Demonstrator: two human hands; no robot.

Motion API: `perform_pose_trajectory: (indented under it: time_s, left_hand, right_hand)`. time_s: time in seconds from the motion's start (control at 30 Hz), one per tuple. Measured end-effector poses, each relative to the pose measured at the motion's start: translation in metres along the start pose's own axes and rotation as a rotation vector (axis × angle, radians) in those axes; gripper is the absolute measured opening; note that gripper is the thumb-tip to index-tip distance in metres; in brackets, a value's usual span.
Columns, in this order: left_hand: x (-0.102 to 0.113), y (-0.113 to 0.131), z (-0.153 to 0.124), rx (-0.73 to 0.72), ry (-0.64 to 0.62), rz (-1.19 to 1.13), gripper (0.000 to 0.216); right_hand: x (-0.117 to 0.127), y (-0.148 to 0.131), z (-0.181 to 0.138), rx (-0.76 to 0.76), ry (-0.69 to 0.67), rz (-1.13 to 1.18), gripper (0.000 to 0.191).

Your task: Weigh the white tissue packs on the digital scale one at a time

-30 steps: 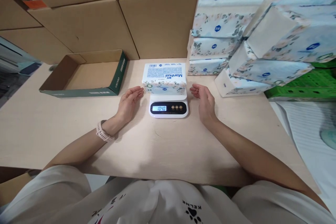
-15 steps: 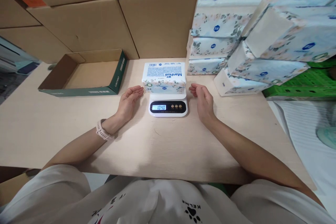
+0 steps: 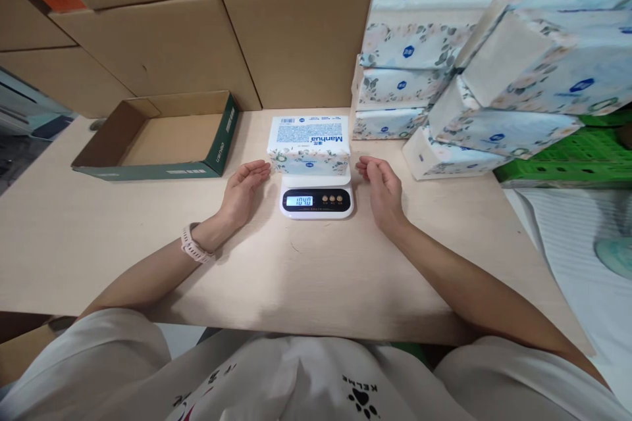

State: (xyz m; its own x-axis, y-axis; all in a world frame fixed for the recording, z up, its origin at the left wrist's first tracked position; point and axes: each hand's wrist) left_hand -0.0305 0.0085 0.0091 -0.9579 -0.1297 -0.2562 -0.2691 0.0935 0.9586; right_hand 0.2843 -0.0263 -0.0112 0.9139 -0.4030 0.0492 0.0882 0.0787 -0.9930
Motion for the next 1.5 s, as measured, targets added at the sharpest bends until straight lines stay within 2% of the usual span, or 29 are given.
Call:
perform_pose_trajectory:
  time_s: [0.33,0.73,1.5]
  left_hand:
    - [0.0015,-0.0008,0.0005,-0.005,-0.008,0.0,0.028]
    - [0.0008,-0.0002,0.0,-0.008,-0.018,0.017,0.03]
    - [-0.0021,0.0038,-0.0029,0.015,0.015,0.033,0.012]
  right_hand:
    - [-0.0015,-0.0007,0.0003,-0.007,0.008,0.001,0.059]
    - [0.0002,0.001,0.0011,-0.005,-0.004,-0.023,0.045]
    - [0.0004,0.0004,0.0009,-0.013,-0.004,-0.016,0.041]
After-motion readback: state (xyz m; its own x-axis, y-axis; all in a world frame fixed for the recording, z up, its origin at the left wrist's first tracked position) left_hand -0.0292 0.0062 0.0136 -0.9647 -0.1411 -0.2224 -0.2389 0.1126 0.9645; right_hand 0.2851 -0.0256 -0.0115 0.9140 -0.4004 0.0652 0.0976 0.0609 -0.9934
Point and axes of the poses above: each hand's wrist, its own z-axis towards the middle knuckle, its own x-axis out of the back of the hand, y = z × x, and after that the axes turned 2 degrees about -z, right-handed
